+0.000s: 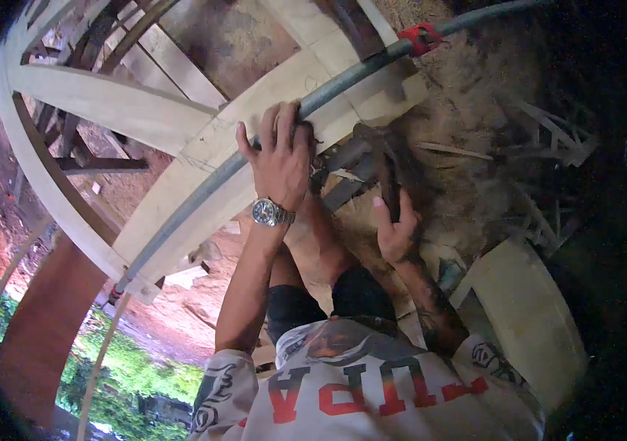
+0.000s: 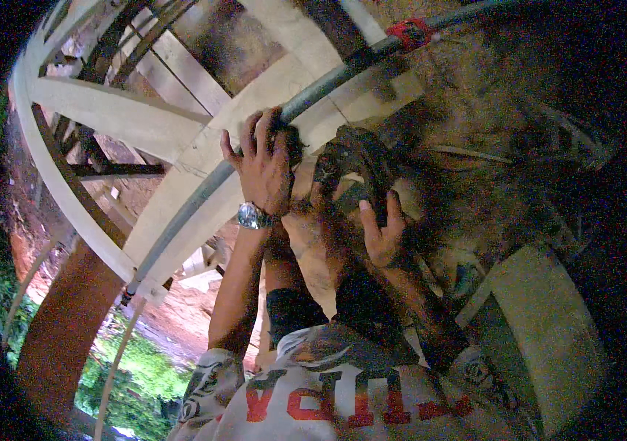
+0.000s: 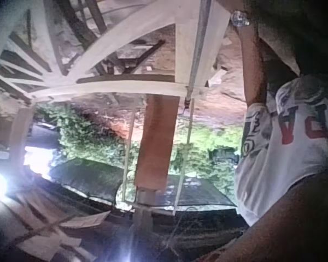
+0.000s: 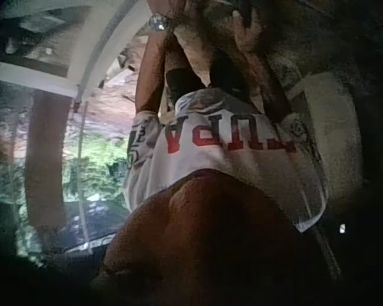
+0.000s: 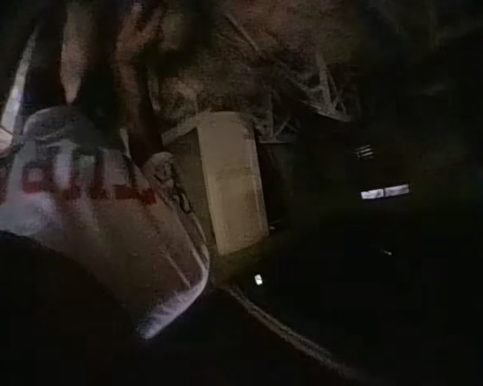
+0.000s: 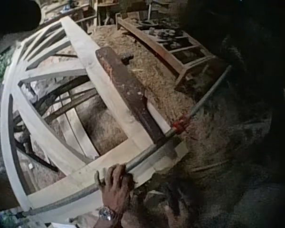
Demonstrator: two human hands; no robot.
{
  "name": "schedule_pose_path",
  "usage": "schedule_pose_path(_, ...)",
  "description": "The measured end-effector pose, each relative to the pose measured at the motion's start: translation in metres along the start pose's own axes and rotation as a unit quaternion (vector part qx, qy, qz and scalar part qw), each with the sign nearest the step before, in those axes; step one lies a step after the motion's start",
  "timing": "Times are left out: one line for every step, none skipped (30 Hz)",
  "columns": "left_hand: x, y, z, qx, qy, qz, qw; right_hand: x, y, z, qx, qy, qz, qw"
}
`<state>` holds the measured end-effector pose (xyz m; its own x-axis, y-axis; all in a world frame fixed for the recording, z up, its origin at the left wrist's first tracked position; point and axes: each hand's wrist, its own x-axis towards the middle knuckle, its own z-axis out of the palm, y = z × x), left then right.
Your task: Assemble a wooden structure by hammering nails into pre-cut wooden pieces held together with a pipe clamp.
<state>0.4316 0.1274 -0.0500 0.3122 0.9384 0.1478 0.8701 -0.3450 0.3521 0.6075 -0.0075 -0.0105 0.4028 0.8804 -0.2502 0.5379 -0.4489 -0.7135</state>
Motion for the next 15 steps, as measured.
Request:
schedule_pose_path(0.000, 0.000, -0.001, 0.024, -0.010, 0.005, 1.000, 0.003, -0.016, -0.005, 0.056, -0.018, 0.055, 0.997)
schedule_pose_path(-0.001, 0.000, -0.001, 0.048, -0.020, 0.010, 0.999, 0.005, -0.025, -0.008, 0.112, -0.038, 0.109, 0.987)
schedule_pose_path(-0.002, 0.001, -0.003, 0.056, -0.016, 0.019, 0.998, 0.009, -0.026, -0.008, 0.121, -0.032, 0.110, 0.986)
schedule_pose_path(-0.001, 0.003, -0.003, 0.060, -0.016, 0.028, 0.998, 0.012, -0.024, -0.009, 0.115, -0.008, 0.041, 0.992)
schedule_pose_path(0.001, 0.006, -0.003, 0.071, -0.032, 0.017, 0.997, 0.016, -0.022, -0.010, 0.107, 0.018, -0.026, 0.994)
schedule_pose_path(0.002, 0.008, -0.005, 0.081, -0.050, 0.006, 0.995, 0.014, -0.021, -0.014, 0.113, 0.024, -0.019, 0.993)
schedule_pose_path(0.004, 0.009, -0.006, 0.079, -0.047, 0.016, 0.996, 0.011, -0.019, -0.020, 0.231, -0.034, 0.104, 0.967)
schedule_pose_path(0.006, 0.007, -0.005, 0.080, -0.054, 0.026, 0.995, 0.006, -0.020, -0.024, 0.343, -0.089, 0.224, 0.908)
schedule_pose_path(0.008, 0.002, -0.005, 0.072, -0.056, 0.030, 0.995, 0.002, -0.033, -0.023, 0.397, -0.069, 0.293, 0.867)
schedule_pose_path(0.009, -0.001, -0.005, 0.059, -0.062, 0.034, 0.996, -0.007, -0.031, -0.024, 0.402, -0.060, 0.304, 0.862)
schedule_pose_path(0.015, -0.006, -0.006, 0.040, -0.074, 0.061, 0.995, -0.016, -0.023, -0.023, 0.509, -0.036, 0.388, 0.767)
schedule_pose_path(0.019, -0.011, -0.009, 0.037, -0.087, 0.072, 0.993, -0.026, -0.016, -0.022, 0.603, -0.010, 0.459, 0.652)
schedule_pose_path(0.025, -0.017, -0.010, 0.026, -0.102, 0.110, 0.988, -0.034, 0.001, -0.030, 0.626, -0.025, 0.482, 0.612)
schedule_pose_path(0.031, -0.021, -0.012, 0.015, -0.117, 0.145, 0.982, -0.042, 0.018, -0.040, 0.631, -0.014, 0.488, 0.603)
schedule_pose_path(0.031, -0.022, -0.011, 0.042, -0.120, 0.182, 0.975, -0.052, 0.036, -0.050, 0.698, 0.003, 0.488, 0.524)
